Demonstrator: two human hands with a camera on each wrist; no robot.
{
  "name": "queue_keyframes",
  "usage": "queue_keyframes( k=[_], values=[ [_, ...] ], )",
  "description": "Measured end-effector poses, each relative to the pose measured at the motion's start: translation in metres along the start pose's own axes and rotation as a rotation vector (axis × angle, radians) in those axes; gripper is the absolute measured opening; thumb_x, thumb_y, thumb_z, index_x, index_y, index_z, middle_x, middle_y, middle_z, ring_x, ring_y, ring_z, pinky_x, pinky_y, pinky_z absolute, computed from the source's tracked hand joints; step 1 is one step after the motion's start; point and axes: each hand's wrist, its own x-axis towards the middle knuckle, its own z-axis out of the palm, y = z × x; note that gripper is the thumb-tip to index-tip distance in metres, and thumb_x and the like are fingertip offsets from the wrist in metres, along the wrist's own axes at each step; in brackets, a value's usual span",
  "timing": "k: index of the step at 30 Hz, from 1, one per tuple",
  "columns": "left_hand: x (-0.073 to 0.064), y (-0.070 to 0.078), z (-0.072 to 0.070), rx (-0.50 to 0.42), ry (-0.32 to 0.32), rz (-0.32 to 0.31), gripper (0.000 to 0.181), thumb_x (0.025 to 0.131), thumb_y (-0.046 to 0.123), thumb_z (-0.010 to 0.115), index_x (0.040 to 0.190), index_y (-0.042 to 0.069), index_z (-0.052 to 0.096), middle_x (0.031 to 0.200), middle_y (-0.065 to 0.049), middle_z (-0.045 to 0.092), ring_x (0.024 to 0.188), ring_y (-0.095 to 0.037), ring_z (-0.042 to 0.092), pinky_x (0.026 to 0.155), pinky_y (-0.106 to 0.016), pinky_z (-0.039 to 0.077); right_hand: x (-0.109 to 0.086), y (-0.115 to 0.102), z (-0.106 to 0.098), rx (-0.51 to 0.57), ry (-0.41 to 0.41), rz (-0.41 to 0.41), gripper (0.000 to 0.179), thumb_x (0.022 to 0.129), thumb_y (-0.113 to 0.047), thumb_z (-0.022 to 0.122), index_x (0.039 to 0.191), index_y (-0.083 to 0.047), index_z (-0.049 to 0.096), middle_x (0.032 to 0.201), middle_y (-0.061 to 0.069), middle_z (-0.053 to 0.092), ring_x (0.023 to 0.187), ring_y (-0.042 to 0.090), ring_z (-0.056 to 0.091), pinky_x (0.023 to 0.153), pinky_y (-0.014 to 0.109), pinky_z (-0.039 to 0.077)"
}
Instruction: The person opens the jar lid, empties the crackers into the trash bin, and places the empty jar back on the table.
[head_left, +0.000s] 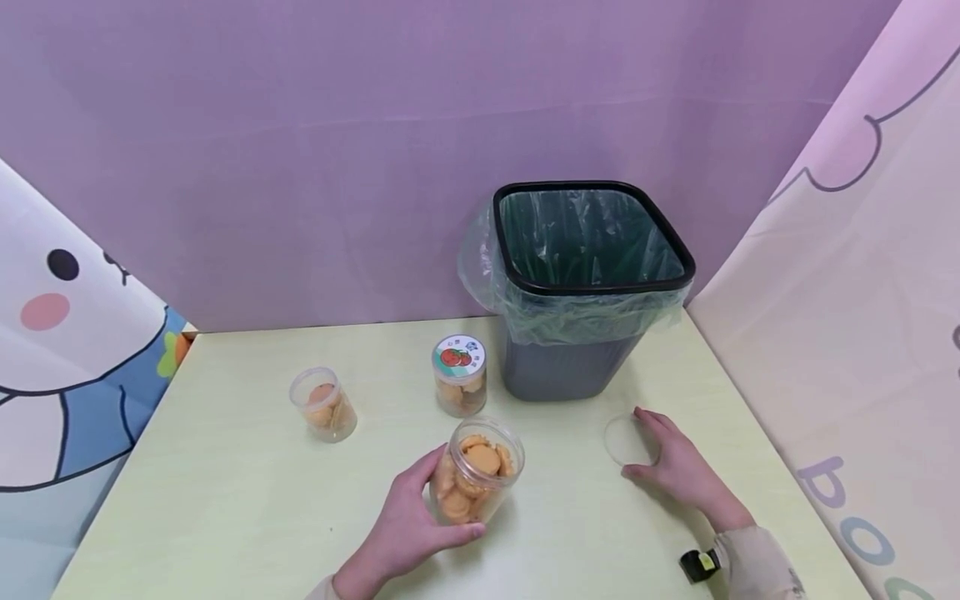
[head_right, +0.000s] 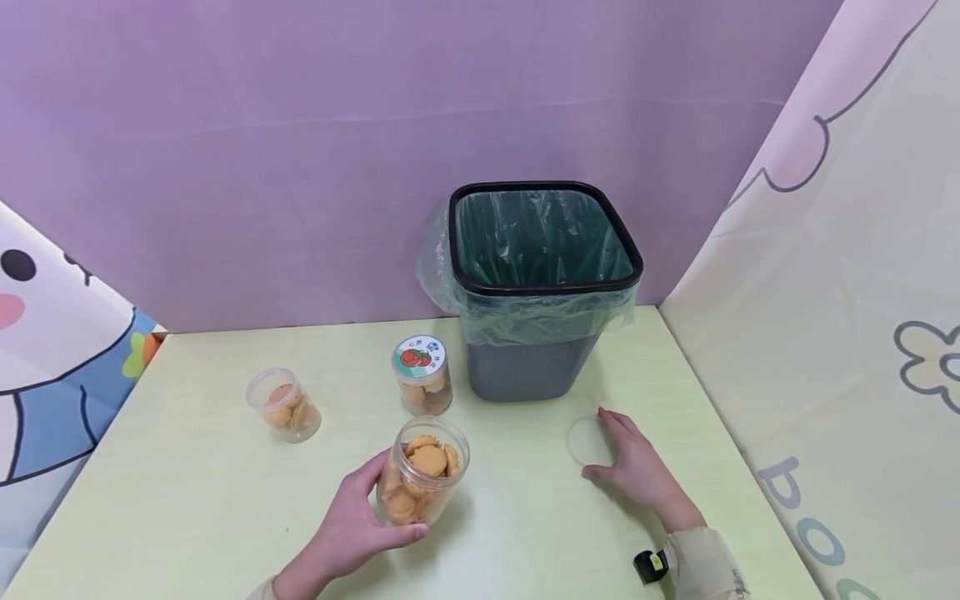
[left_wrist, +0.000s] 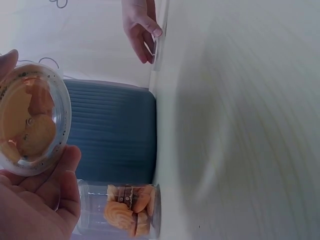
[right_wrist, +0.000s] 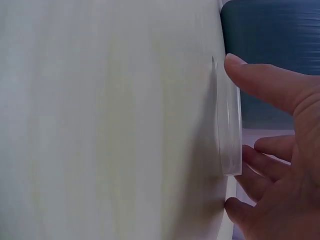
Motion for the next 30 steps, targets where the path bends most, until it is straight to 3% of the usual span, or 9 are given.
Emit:
queue_keyframes(
  k=[8, 13, 18, 20, 22, 26, 30],
  values=[
    [0.001, -0.002, -0.002, 0.019, 0.001, 0.059, 0.088, 0.067, 0.042, 0.092, 0.142, 0.020, 0.052, 0.133, 0.009, 0.061, 0.125, -0.017, 0.055, 0.104, -0.051, 0.040, 0.002, -0.002, -0.003, -0.014, -0.005, 0.005, 0.088, 0.076, -0.020, 0.087, 0.143, 0.012, 0.040, 0.139, 0.030, 0.047, 0.128, 0.050, 0.043, 0.104, 0.061, 0.034],
    [0.002, -0.001, -0.004, 0.005, 0.030, 0.031, 0.089, 0.065, 0.040, 0.094, 0.142, 0.025, 0.052, 0.132, 0.013, 0.061, 0.125, -0.015, 0.054, 0.106, -0.050, 0.039, 0.005, -0.006, -0.015, -0.012, 0.039, -0.006, 0.068, 0.087, -0.019, 0.078, 0.138, 0.012, 0.046, 0.137, 0.031, 0.049, 0.126, 0.051, 0.044, 0.102, 0.063, 0.034],
    [0.002, -0.002, -0.006, -0.002, 0.044, 0.012, 0.091, 0.064, 0.040, 0.094, 0.142, 0.024, 0.052, 0.132, 0.013, 0.060, 0.126, -0.015, 0.053, 0.107, -0.051, 0.037, 0.015, -0.018, -0.040, 0.029, 0.130, -0.050, 0.052, 0.092, -0.012, 0.071, 0.136, 0.009, 0.051, 0.132, 0.028, 0.055, 0.117, 0.047, 0.054, 0.093, 0.062, 0.044],
    [0.002, -0.003, -0.007, 0.000, 0.047, 0.010, 0.091, 0.064, 0.040, 0.094, 0.143, 0.023, 0.051, 0.132, 0.013, 0.060, 0.127, -0.015, 0.053, 0.107, -0.050, 0.037, 0.020, -0.026, -0.052, 0.041, 0.176, -0.068, 0.052, 0.094, -0.010, 0.069, 0.138, 0.007, 0.049, 0.131, 0.026, 0.057, 0.113, 0.041, 0.059, 0.091, 0.053, 0.049],
    [0.001, -0.004, -0.007, 0.003, 0.050, 0.013, 0.091, 0.064, 0.040, 0.094, 0.143, 0.022, 0.052, 0.133, 0.012, 0.060, 0.127, -0.015, 0.053, 0.107, -0.050, 0.038, 0.026, -0.036, -0.066, 0.061, 0.220, -0.079, 0.051, 0.096, -0.008, 0.066, 0.142, 0.005, 0.047, 0.129, 0.025, 0.059, 0.110, 0.029, 0.063, 0.092, 0.035, 0.051],
    [0.001, -0.004, -0.007, 0.004, 0.041, 0.022, 0.092, 0.065, 0.039, 0.094, 0.143, 0.019, 0.051, 0.134, 0.009, 0.060, 0.126, -0.017, 0.054, 0.106, -0.049, 0.039, 0.033, -0.059, -0.094, 0.097, 0.332, -0.089, 0.049, 0.100, -0.009, 0.060, 0.145, 0.000, 0.045, 0.123, 0.022, 0.065, 0.103, -0.005, 0.059, 0.085, 0.006, 0.042],
    [0.000, -0.004, -0.006, -0.004, 0.036, 0.001, 0.093, 0.064, 0.040, 0.094, 0.144, 0.020, 0.050, 0.134, 0.010, 0.060, 0.126, -0.016, 0.053, 0.107, -0.049, 0.038, 0.045, -0.082, -0.118, 0.081, 0.464, -0.138, 0.046, 0.100, -0.010, 0.060, 0.144, -0.003, 0.050, 0.114, 0.022, 0.069, 0.094, -0.019, 0.055, 0.080, 0.002, 0.040]
  ],
)
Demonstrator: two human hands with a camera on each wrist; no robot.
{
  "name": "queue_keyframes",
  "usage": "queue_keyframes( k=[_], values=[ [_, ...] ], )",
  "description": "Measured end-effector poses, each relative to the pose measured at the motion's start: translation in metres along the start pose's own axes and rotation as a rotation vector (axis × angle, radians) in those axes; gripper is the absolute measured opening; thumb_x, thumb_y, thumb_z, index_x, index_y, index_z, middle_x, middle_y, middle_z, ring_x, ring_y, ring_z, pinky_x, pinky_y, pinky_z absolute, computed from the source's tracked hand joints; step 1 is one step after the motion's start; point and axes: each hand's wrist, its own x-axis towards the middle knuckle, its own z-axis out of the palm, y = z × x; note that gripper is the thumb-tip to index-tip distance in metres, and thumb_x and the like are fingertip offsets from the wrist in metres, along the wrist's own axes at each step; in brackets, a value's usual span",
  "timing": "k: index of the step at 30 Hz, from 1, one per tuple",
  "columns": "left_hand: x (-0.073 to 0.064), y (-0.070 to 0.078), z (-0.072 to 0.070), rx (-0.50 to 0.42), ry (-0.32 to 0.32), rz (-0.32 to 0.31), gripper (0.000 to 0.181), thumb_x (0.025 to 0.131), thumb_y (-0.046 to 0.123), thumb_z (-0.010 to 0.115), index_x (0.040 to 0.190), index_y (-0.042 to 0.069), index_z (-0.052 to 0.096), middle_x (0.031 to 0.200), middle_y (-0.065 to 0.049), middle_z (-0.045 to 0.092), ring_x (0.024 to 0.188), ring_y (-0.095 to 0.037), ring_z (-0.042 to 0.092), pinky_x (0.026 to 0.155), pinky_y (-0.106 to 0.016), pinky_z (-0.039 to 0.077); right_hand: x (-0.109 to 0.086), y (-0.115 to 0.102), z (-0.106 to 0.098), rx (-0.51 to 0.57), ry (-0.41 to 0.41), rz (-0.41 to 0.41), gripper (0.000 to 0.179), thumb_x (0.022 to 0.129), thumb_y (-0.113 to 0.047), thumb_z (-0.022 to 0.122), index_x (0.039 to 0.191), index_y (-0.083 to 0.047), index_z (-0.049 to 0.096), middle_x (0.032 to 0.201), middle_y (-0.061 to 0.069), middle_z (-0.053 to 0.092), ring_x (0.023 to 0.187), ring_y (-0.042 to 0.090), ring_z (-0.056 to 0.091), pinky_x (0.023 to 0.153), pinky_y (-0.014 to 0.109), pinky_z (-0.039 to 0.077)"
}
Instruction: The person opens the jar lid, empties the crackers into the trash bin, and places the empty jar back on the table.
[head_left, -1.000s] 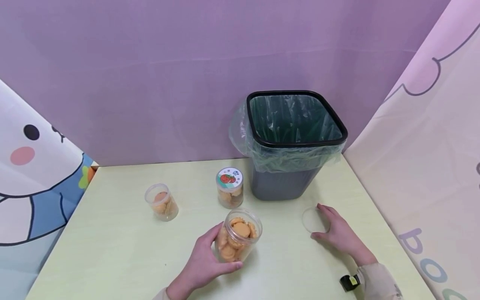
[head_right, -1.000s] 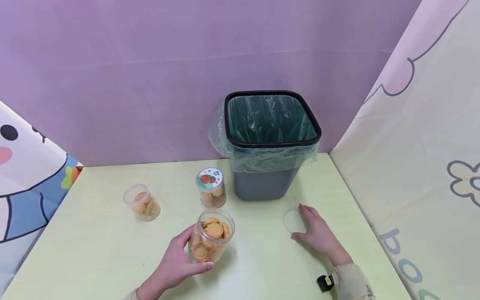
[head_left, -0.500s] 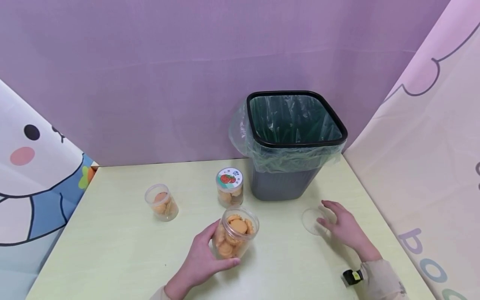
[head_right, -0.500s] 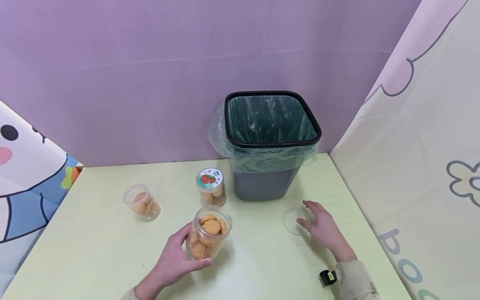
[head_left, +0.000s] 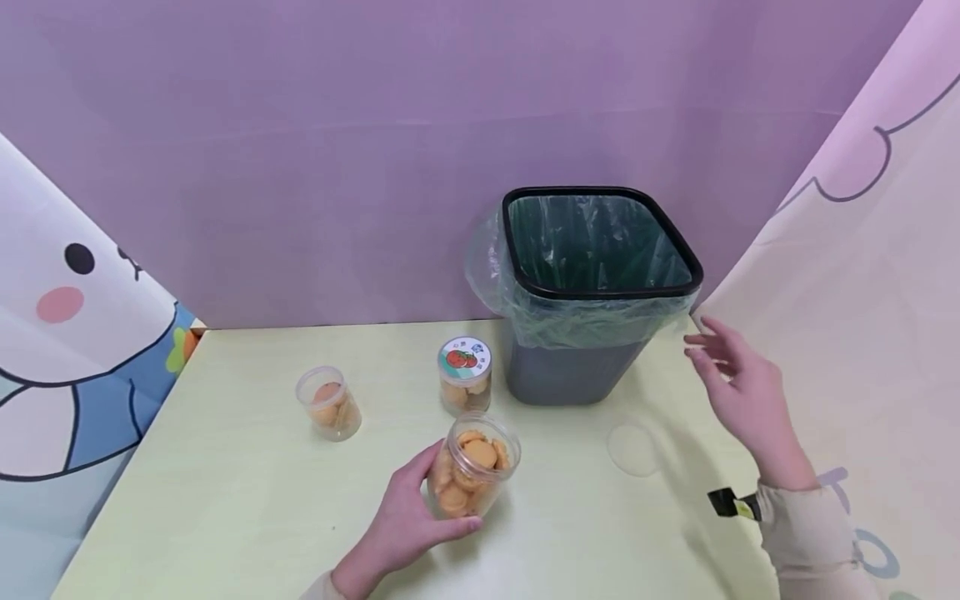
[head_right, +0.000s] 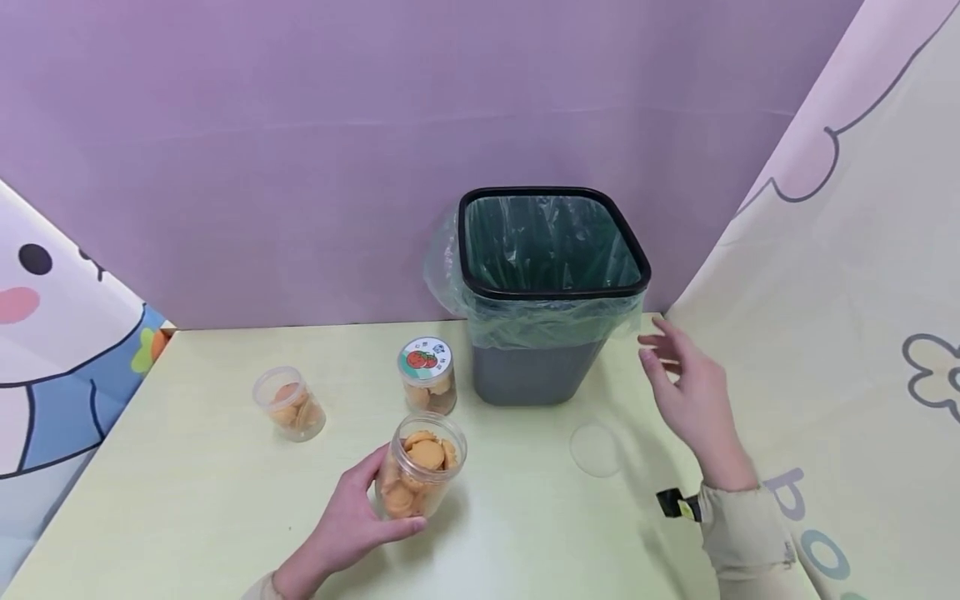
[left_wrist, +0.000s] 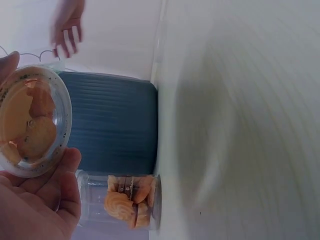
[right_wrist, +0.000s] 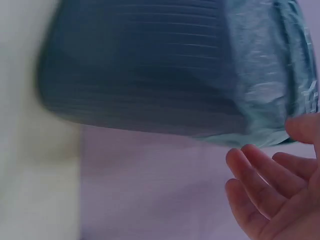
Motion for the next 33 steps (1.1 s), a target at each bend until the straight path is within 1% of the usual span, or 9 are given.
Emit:
queue_keyframes(
  k=[2, 5, 8, 11, 13, 15, 24, 31, 33],
  values=[
    [0.000, 0.001, 0.001, -0.012, 0.001, -0.018, 0.093, 0.063, 0.039, 0.095, 0.143, 0.022, 0.051, 0.133, 0.012, 0.060, 0.127, -0.015, 0.053, 0.107, -0.048, 0.037, 0.012, -0.011, -0.006, -0.020, 0.051, -0.010, 0.044, 0.100, -0.012, 0.060, 0.143, -0.004, 0.051, 0.111, 0.022, 0.070, 0.091, -0.020, 0.055, 0.079, 0.002, 0.040],
    [0.000, 0.000, 0.001, -0.022, 0.008, -0.030, 0.091, 0.062, 0.038, 0.095, 0.142, 0.024, 0.052, 0.132, 0.013, 0.060, 0.126, -0.014, 0.053, 0.108, -0.049, 0.037, 0.031, -0.026, -0.013, -0.058, 0.074, 0.010, 0.044, 0.102, -0.017, 0.058, 0.143, -0.004, 0.051, 0.111, 0.021, 0.070, 0.090, -0.019, 0.054, 0.078, 0.001, 0.039],
    [-0.001, -0.002, 0.001, -0.021, 0.013, -0.037, 0.091, 0.062, 0.038, 0.095, 0.141, 0.025, 0.052, 0.132, 0.013, 0.060, 0.127, -0.014, 0.053, 0.108, -0.050, 0.036, 0.048, -0.035, -0.018, -0.104, 0.031, 0.064, 0.049, 0.104, -0.027, 0.054, 0.149, -0.009, 0.045, 0.119, 0.021, 0.067, 0.099, 0.004, 0.065, 0.078, 0.004, 0.040],
    [0.000, -0.003, 0.001, -0.014, 0.013, -0.032, 0.091, 0.063, 0.039, 0.095, 0.142, 0.025, 0.052, 0.133, 0.013, 0.060, 0.127, -0.014, 0.053, 0.107, -0.052, 0.036, 0.061, -0.040, -0.022, -0.154, -0.069, 0.122, 0.058, 0.104, -0.038, 0.049, 0.155, -0.014, 0.034, 0.131, 0.024, 0.060, 0.110, 0.035, 0.063, 0.087, 0.028, 0.050],
    [0.000, -0.003, 0.001, -0.008, 0.014, -0.027, 0.091, 0.063, 0.039, 0.095, 0.142, 0.025, 0.052, 0.133, 0.013, 0.060, 0.126, -0.015, 0.053, 0.106, -0.052, 0.037, 0.069, -0.042, -0.022, -0.172, -0.138, 0.152, 0.063, 0.105, -0.043, 0.045, 0.158, -0.016, 0.026, 0.137, 0.028, 0.053, 0.115, 0.045, 0.057, 0.091, 0.048, 0.047],
    [0.001, -0.003, 0.000, -0.006, 0.013, -0.019, 0.090, 0.063, 0.039, 0.095, 0.142, 0.025, 0.052, 0.133, 0.012, 0.060, 0.126, -0.015, 0.053, 0.106, -0.052, 0.038, 0.078, -0.044, -0.021, -0.179, -0.194, 0.174, 0.067, 0.105, -0.047, 0.041, 0.160, -0.015, 0.020, 0.142, 0.031, 0.047, 0.120, 0.047, 0.052, 0.094, 0.062, 0.039],
    [0.003, -0.002, 0.001, -0.041, 0.003, -0.016, 0.092, 0.061, 0.037, 0.096, 0.142, 0.027, 0.052, 0.133, 0.015, 0.059, 0.128, -0.013, 0.052, 0.108, -0.052, 0.035, 0.107, -0.049, -0.017, -0.212, -0.370, 0.252, 0.078, 0.102, -0.062, 0.028, 0.161, -0.018, 0.005, 0.162, 0.022, 0.015, 0.142, 0.052, 0.022, 0.110, 0.067, 0.019],
    [0.007, 0.003, -0.003, -0.012, 0.019, 0.029, 0.090, 0.065, 0.039, 0.094, 0.143, 0.025, 0.051, 0.134, 0.013, 0.059, 0.128, -0.016, 0.052, 0.107, -0.056, 0.035, 0.112, -0.056, -0.023, -0.296, -0.498, 0.303, 0.084, 0.098, -0.069, 0.022, 0.160, -0.021, -0.007, 0.157, 0.032, 0.019, 0.137, 0.057, 0.025, 0.106, 0.069, 0.023],
    [0.010, 0.005, -0.006, -0.008, 0.028, 0.046, 0.089, 0.065, 0.036, 0.094, 0.143, 0.025, 0.051, 0.134, 0.012, 0.060, 0.128, -0.017, 0.052, 0.107, -0.057, 0.035, 0.113, -0.058, -0.025, -0.325, -0.523, 0.308, 0.084, 0.097, -0.071, 0.020, 0.160, -0.022, -0.008, 0.148, 0.035, 0.037, 0.132, 0.056, 0.034, 0.102, 0.069, 0.028]
  ],
)
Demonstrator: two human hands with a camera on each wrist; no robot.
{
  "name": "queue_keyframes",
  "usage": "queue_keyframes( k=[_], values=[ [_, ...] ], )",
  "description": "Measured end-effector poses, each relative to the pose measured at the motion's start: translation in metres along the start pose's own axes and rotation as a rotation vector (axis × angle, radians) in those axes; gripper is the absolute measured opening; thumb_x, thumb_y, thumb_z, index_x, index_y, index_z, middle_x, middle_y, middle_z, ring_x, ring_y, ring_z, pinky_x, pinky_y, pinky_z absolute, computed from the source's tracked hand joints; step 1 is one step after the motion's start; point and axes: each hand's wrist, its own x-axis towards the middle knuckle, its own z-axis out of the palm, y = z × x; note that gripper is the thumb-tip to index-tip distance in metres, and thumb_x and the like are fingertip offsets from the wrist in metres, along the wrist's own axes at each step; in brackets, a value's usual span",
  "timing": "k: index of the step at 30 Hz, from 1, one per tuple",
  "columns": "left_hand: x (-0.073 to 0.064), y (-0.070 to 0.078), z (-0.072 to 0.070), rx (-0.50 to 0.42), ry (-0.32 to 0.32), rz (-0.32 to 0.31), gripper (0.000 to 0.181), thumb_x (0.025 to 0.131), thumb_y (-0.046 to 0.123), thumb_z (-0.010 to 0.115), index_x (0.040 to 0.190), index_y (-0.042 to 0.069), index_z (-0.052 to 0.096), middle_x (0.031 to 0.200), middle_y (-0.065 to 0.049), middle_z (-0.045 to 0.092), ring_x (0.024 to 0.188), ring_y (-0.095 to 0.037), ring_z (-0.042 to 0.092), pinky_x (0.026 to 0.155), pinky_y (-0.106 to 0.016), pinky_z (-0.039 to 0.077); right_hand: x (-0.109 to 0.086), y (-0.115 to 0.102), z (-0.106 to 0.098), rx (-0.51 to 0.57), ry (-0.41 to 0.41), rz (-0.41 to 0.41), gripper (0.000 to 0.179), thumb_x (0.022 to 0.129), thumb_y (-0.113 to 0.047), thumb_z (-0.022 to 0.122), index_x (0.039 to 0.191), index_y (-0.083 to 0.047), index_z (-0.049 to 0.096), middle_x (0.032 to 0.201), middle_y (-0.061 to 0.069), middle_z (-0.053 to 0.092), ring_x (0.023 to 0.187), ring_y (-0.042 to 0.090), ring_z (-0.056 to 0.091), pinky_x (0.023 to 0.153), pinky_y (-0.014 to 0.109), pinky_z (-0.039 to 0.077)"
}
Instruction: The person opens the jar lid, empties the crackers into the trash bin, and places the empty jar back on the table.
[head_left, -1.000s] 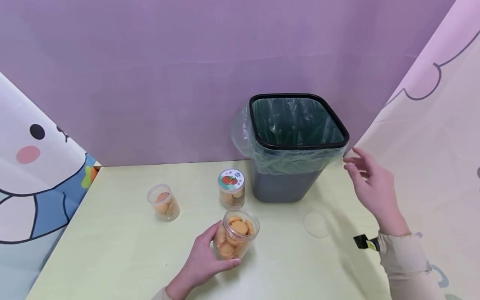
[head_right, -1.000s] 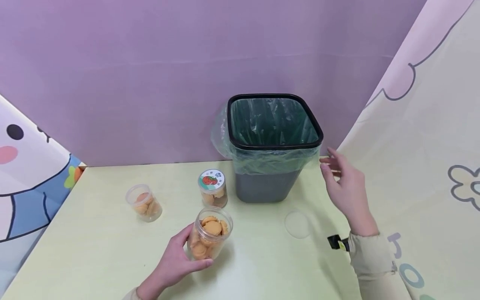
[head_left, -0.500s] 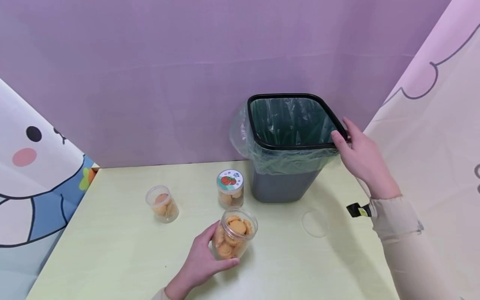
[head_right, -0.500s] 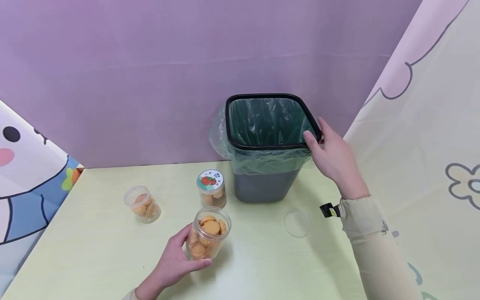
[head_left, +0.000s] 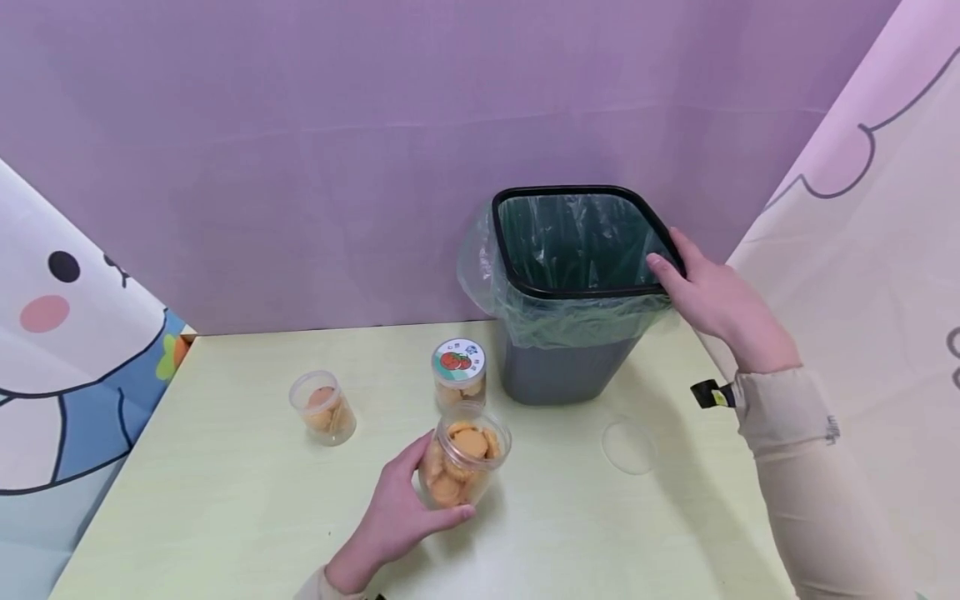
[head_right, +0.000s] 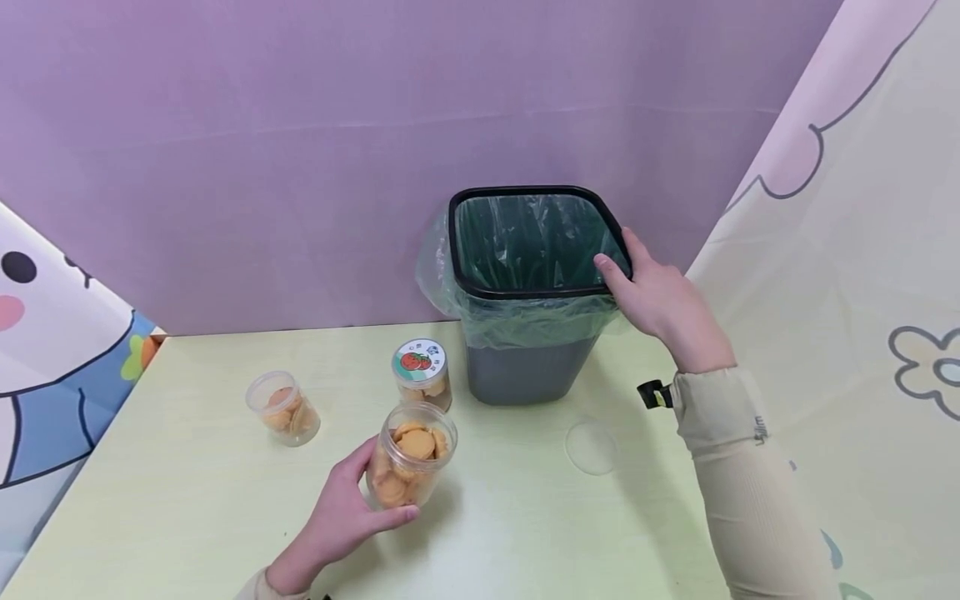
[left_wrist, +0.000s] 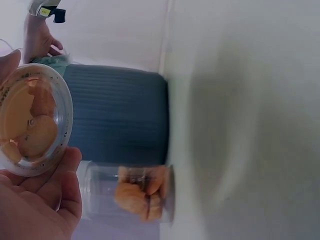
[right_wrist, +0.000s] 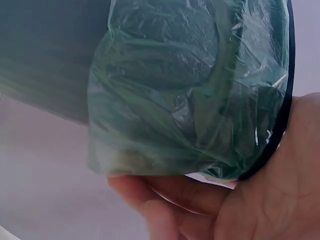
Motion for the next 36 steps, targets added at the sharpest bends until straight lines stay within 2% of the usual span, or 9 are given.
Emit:
queue_keyframes(
  k=[3, 6, 10, 12, 16, 18, 20, 25, 36],
  values=[
    [0.006, 0.005, -0.007, 0.024, 0.021, 0.025, 0.090, 0.065, 0.036, 0.094, 0.143, 0.023, 0.051, 0.135, 0.011, 0.059, 0.129, -0.018, 0.051, 0.107, -0.057, 0.034, 0.000, -0.001, -0.002, -0.021, -0.019, 0.009, 0.085, 0.096, -0.072, 0.019, 0.159, -0.024, -0.009, 0.111, 0.026, 0.067, 0.120, 0.050, 0.050, 0.093, 0.065, 0.037],
    [0.014, 0.012, -0.016, 0.045, 0.049, 0.037, 0.091, 0.064, 0.036, 0.095, 0.143, 0.019, 0.052, 0.135, 0.008, 0.059, 0.129, -0.019, 0.051, 0.108, -0.058, 0.032, 0.000, -0.001, -0.002, -0.013, -0.037, 0.016, 0.085, 0.096, -0.073, 0.020, 0.159, -0.025, -0.011, 0.075, 0.008, 0.070, 0.113, 0.044, 0.055, 0.089, 0.061, 0.041],
    [0.027, 0.022, -0.030, 0.069, 0.097, 0.050, 0.092, 0.062, 0.033, 0.096, 0.142, 0.015, 0.052, 0.134, 0.004, 0.060, 0.128, -0.022, 0.052, 0.109, -0.059, 0.031, 0.000, -0.002, -0.002, 0.002, -0.049, 0.027, 0.085, 0.096, -0.073, 0.020, 0.158, -0.025, -0.013, 0.070, 0.005, 0.070, 0.120, 0.045, 0.052, 0.093, 0.062, 0.039],
    [0.033, 0.027, -0.037, 0.087, 0.119, 0.060, 0.091, 0.063, 0.032, 0.096, 0.141, 0.014, 0.053, 0.134, 0.001, 0.060, 0.127, -0.023, 0.052, 0.108, -0.058, 0.032, 0.000, -0.002, -0.002, 0.006, -0.047, 0.029, 0.086, 0.095, -0.073, 0.020, 0.159, -0.025, -0.012, 0.069, 0.005, 0.070, 0.116, 0.042, 0.055, 0.093, 0.061, 0.039],
    [0.046, 0.038, -0.050, 0.118, 0.148, 0.084, 0.089, 0.064, 0.030, 0.095, 0.141, 0.012, 0.053, 0.134, -0.002, 0.060, 0.126, -0.023, 0.053, 0.107, -0.056, 0.035, -0.001, -0.001, -0.001, 0.022, -0.036, 0.026, 0.089, 0.094, -0.075, 0.021, 0.159, -0.023, -0.009, 0.066, 0.005, 0.068, 0.086, 0.031, 0.067, 0.092, 0.058, 0.041],
    [0.051, 0.044, -0.054, 0.127, 0.158, 0.091, 0.088, 0.065, 0.029, 0.095, 0.140, 0.012, 0.053, 0.133, -0.001, 0.061, 0.125, -0.022, 0.053, 0.106, -0.054, 0.036, -0.001, -0.001, 0.000, 0.034, -0.032, 0.025, 0.089, 0.094, -0.075, 0.021, 0.160, -0.022, -0.007, 0.065, 0.006, 0.068, 0.070, 0.026, 0.068, 0.091, 0.057, 0.041],
    [0.057, 0.051, -0.058, 0.134, 0.166, 0.102, 0.087, 0.065, 0.029, 0.095, 0.140, 0.013, 0.054, 0.131, 0.000, 0.062, 0.122, -0.020, 0.054, 0.104, -0.052, 0.038, -0.002, 0.000, 0.000, 0.046, -0.029, 0.025, 0.090, 0.094, -0.075, 0.022, 0.160, -0.022, -0.007, 0.065, 0.006, 0.068, 0.061, 0.024, 0.067, 0.091, 0.056, 0.041],
    [0.074, 0.064, -0.066, 0.142, 0.175, 0.129, 0.081, 0.066, 0.027, 0.094, 0.137, 0.012, 0.056, 0.125, 0.001, 0.064, 0.113, -0.017, 0.058, 0.097, -0.046, 0.044, -0.001, 0.001, 0.001, 0.058, -0.014, 0.022, 0.090, 0.094, -0.076, 0.023, 0.160, -0.022, -0.006, 0.066, 0.007, 0.068, 0.063, 0.022, 0.067, 0.091, 0.056, 0.042],
    [0.108, 0.090, -0.080, 0.275, 0.179, 0.125, 0.080, 0.067, 0.037, 0.092, 0.134, 0.012, 0.056, 0.119, -0.001, 0.066, 0.104, -0.019, 0.060, 0.086, -0.042, 0.048, -0.003, 0.000, 0.002, 0.083, -0.009, 0.039, 0.090, 0.093, -0.077, 0.024, 0.160, -0.025, -0.006, 0.069, 0.008, 0.068, 0.060, 0.023, 0.065, 0.091, 0.057, 0.042]
  ],
)
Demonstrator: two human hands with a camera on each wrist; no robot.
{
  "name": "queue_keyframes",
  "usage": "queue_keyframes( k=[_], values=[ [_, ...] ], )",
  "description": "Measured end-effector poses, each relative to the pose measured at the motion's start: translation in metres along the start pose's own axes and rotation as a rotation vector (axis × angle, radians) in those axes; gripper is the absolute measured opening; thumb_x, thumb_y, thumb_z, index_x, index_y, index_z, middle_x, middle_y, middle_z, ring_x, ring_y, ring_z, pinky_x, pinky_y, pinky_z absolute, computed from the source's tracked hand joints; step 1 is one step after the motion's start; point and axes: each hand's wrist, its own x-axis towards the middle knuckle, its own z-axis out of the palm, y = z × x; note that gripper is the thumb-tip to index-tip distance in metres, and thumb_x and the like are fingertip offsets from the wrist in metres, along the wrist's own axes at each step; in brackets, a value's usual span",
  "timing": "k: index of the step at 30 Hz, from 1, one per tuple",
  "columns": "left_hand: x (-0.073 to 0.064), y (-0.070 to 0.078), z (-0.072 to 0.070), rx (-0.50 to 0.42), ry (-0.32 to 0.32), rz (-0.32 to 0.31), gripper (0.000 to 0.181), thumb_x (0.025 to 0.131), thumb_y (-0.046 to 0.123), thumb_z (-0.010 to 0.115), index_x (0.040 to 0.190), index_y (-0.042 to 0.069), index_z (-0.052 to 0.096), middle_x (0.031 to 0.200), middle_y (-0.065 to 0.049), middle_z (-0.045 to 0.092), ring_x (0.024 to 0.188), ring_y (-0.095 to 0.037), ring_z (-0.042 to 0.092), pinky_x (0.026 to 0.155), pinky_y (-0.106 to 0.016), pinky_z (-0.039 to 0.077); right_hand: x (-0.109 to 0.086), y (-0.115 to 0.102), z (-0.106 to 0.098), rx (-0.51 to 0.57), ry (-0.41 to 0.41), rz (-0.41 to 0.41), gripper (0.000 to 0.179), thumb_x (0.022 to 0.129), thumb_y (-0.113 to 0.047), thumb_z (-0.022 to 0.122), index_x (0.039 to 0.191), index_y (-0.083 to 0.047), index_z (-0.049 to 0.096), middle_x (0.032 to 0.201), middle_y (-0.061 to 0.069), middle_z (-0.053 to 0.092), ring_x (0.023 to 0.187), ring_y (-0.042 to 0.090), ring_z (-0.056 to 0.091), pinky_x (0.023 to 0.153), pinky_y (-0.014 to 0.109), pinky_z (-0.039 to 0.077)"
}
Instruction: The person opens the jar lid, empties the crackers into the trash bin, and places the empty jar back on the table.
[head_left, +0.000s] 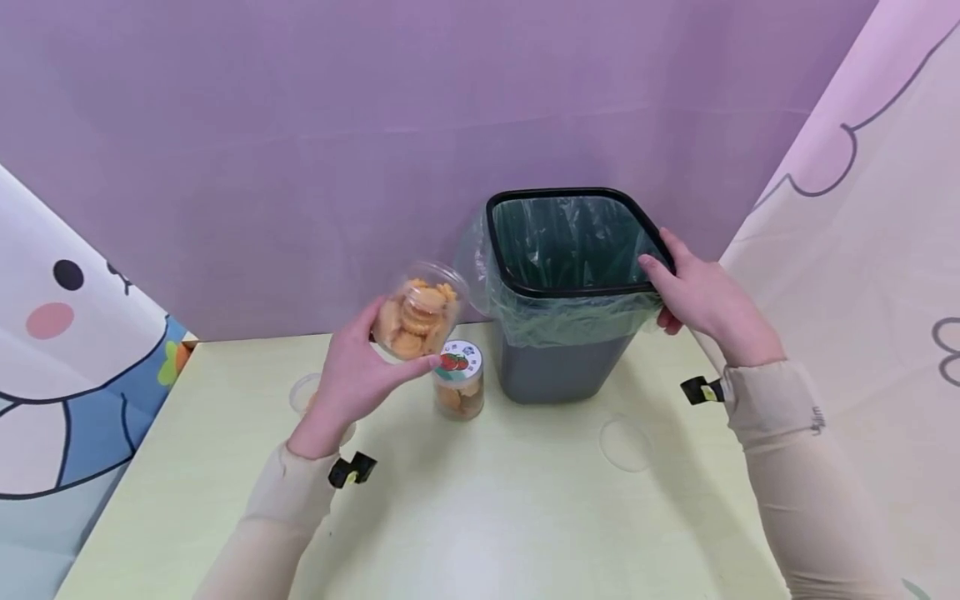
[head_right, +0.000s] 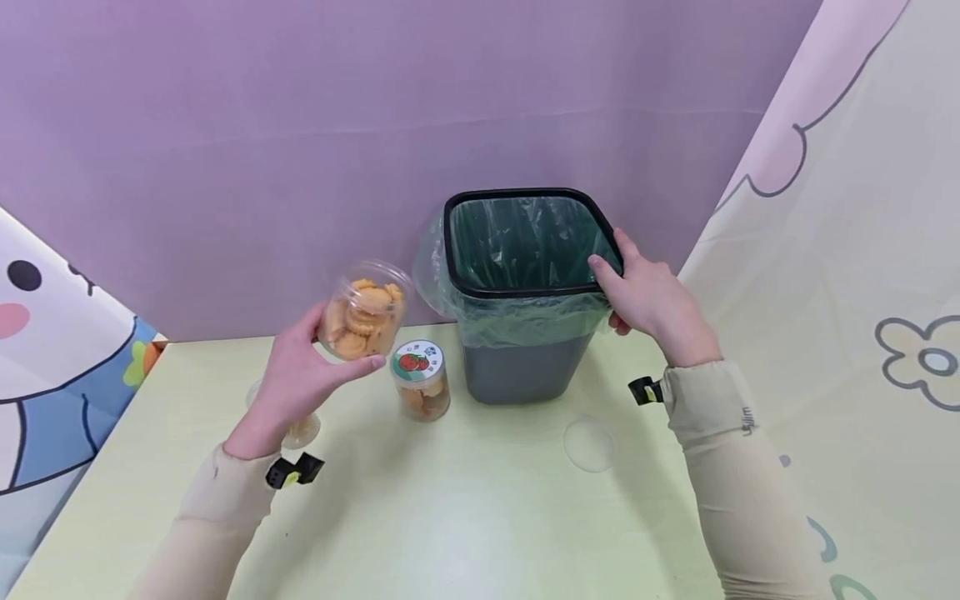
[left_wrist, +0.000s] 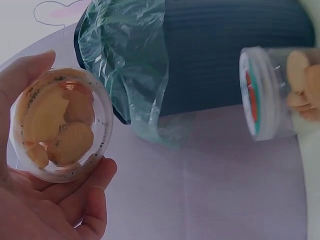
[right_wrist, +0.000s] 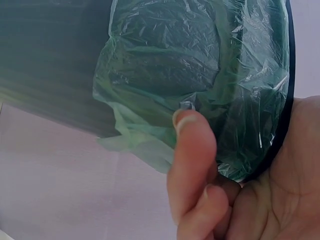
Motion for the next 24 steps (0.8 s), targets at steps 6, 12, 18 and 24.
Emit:
queue_keyframes(
  k=[6, 12, 18, 24],
  values=[
    [0.019, 0.008, -0.005, 0.058, -0.015, 0.038, 0.082, 0.069, 0.042, 0.090, 0.136, 0.011, 0.054, 0.121, -0.003, 0.063, 0.106, -0.021, 0.060, 0.087, -0.046, 0.049, 0.000, 0.000, 0.001, 0.002, 0.001, 0.003, 0.089, 0.093, -0.077, 0.024, 0.160, -0.026, -0.007, 0.069, 0.009, 0.067, 0.061, 0.024, 0.065, 0.092, 0.057, 0.042],
    [0.038, 0.020, -0.008, 0.131, -0.017, 0.032, 0.082, 0.068, 0.045, 0.090, 0.134, 0.010, 0.054, 0.121, -0.004, 0.062, 0.107, -0.023, 0.058, 0.089, -0.049, 0.048, -0.001, -0.001, 0.001, 0.002, 0.010, -0.003, 0.089, 0.093, -0.076, 0.024, 0.160, -0.025, -0.005, 0.068, 0.010, 0.067, 0.060, 0.024, 0.065, 0.088, 0.054, 0.043],
    [0.057, 0.033, -0.009, 0.239, -0.047, 0.036, 0.088, 0.067, 0.052, 0.087, 0.136, 0.010, 0.052, 0.121, -0.004, 0.061, 0.106, -0.024, 0.057, 0.087, -0.048, 0.048, -0.001, -0.001, 0.001, 0.012, 0.015, -0.006, 0.089, 0.093, -0.076, 0.024, 0.160, -0.025, -0.005, 0.068, 0.010, 0.066, 0.059, 0.025, 0.064, 0.087, 0.053, 0.044],
    [0.073, 0.046, -0.008, 0.314, -0.063, 0.085, 0.085, 0.068, 0.048, 0.086, 0.135, 0.009, 0.052, 0.116, -0.004, 0.061, 0.099, -0.024, 0.057, 0.081, -0.045, 0.049, 0.000, 0.000, 0.001, 0.003, 0.009, 0.003, 0.089, 0.093, -0.077, 0.024, 0.160, -0.026, -0.006, 0.068, 0.009, 0.066, 0.060, 0.023, 0.063, 0.088, 0.054, 0.043]
  ],
)
